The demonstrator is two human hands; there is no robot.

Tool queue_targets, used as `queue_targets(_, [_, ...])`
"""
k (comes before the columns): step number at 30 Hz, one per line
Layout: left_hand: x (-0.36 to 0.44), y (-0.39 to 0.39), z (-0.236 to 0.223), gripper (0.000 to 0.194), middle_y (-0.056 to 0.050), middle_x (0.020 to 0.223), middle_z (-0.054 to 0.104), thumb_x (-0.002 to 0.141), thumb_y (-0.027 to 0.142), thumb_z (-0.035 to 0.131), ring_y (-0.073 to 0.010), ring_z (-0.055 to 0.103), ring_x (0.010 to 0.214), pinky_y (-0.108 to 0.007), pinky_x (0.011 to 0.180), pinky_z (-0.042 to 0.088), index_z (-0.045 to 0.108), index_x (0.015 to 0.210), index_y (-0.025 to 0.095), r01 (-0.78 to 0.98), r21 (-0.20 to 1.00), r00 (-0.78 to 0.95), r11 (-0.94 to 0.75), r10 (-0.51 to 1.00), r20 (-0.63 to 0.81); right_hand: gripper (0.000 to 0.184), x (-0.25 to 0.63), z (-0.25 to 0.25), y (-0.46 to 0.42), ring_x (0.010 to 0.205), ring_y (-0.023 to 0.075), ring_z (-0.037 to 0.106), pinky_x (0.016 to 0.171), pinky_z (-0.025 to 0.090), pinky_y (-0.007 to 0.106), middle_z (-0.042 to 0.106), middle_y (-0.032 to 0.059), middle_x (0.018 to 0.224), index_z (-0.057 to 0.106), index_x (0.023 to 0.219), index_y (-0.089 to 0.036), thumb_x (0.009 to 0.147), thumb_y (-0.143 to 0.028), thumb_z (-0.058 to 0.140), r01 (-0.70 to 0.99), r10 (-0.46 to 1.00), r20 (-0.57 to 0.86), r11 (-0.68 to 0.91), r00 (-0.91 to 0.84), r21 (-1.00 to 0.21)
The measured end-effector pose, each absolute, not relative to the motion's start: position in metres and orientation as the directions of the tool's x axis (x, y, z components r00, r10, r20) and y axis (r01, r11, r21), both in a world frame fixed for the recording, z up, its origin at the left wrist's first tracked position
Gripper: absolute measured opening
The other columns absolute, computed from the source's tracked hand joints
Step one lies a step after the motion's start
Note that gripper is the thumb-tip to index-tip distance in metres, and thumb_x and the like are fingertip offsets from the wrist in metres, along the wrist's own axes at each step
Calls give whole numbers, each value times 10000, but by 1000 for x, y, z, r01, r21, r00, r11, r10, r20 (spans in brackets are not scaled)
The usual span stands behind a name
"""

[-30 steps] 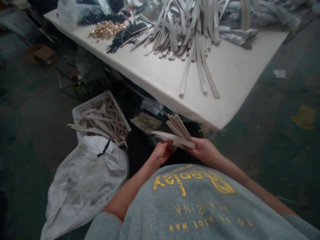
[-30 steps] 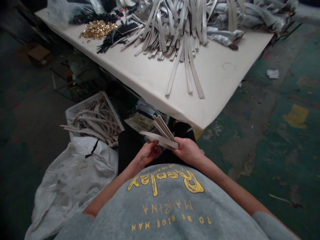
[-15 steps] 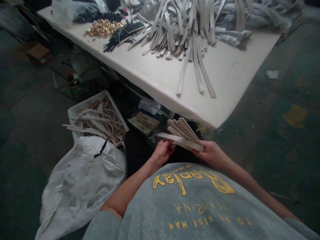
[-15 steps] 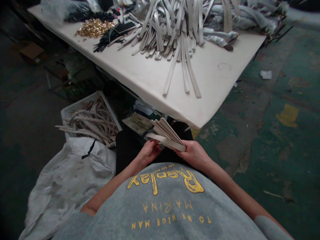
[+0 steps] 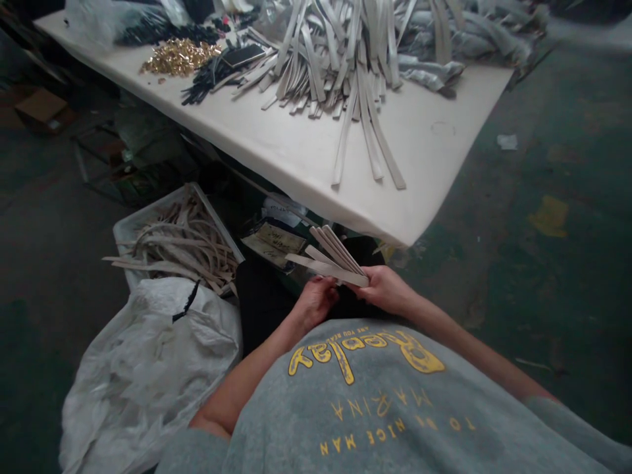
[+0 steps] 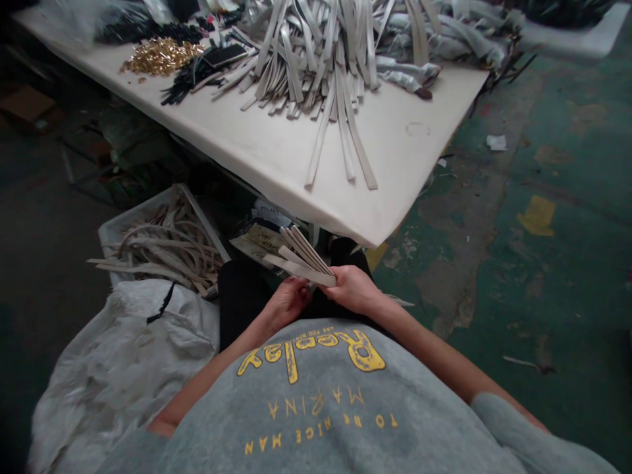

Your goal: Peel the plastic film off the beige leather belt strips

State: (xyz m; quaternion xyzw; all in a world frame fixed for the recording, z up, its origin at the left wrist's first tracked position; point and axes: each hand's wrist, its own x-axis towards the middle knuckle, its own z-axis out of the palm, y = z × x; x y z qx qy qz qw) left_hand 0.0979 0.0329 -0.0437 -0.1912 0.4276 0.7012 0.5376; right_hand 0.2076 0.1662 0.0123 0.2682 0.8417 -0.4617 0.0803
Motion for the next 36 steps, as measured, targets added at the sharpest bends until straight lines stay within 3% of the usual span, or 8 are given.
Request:
queue_targets(5, [78, 24, -44, 292, 64, 578, 551, 614, 55, 809, -32, 462, 464, -152, 457, 390, 550, 706, 153, -896, 408, -439, -176, 495, -749, 168, 239, 28, 178, 480, 138, 569, 468, 408, 228, 637, -1, 551, 605, 665, -189, 770, -316, 572, 571, 393, -431, 391, -813, -722])
queue_targets(13, [101, 33, -44, 371, 63, 592, 548, 554, 181, 893, -54, 480, 485, -206, 520, 450, 566, 729, 159, -902, 431, -343, -13, 626, -700, 140, 198, 13, 158, 495, 136, 573, 478, 391, 223, 637, -2, 572, 628, 691, -184, 786, -277, 585, 526, 425, -352, 422, -834, -738])
queue_targets(21, [77, 17, -44, 286, 79, 586, 505, 619, 87, 813, -21, 417, 460, -141, 460, 377, 562, 740, 151, -870, 467, -478, -156, 495, -726, 203, 229, 16, 176, 464, 119, 562, 433, 418, 207, 643, -6, 589, 611, 717, -182, 784, -373, 613, 570, 350, -477, 243, -806, -785])
queue_targets(25, [89, 21, -46, 323, 78, 572, 484, 604, 161, 864, -33, 436, 471, -158, 471, 407, 578, 754, 143, -893, 444, -401, -74, 578, -710, 234, 217, 10, 165, 456, 112, 540, 427, 405, 208, 608, -11, 566, 591, 679, -179, 751, -392, 655, 537, 378, -444, 190, -813, -822])
queue_targets(28, [98, 26, -44, 353, 67, 611, 519, 594, 194, 888, -37, 463, 492, -162, 487, 428, 595, 784, 142, -893, 448, -370, -39, 629, -683, 233, 202, 10, 160, 469, 111, 539, 431, 403, 209, 606, -9, 589, 587, 710, -179, 726, -398, 664, 542, 340, -494, 59, -800, -838])
queue_targets(33, [84, 18, -34, 226, 65, 609, 508, 700, 95, 795, -24, 449, 472, -133, 467, 420, 589, 778, 143, -920, 371, -375, -126, 565, -735, 313, 218, 21, 177, 454, 68, 461, 433, 375, 195, 570, -34, 619, 591, 848, -168, 621, -331, 733, 515, 85, -570, -336, -817, -788])
queue_targets(36, [73, 8, -26, 172, 61, 607, 486, 764, 72, 736, -15, 449, 469, -120, 471, 426, 576, 762, 135, -936, 302, -351, -181, 556, -754, 303, 234, 21, 185, 395, 44, 325, 387, 288, 193, 412, -90, 500, 532, 748, -188, 612, -350, 749, 394, 220, -534, -463, -816, -794])
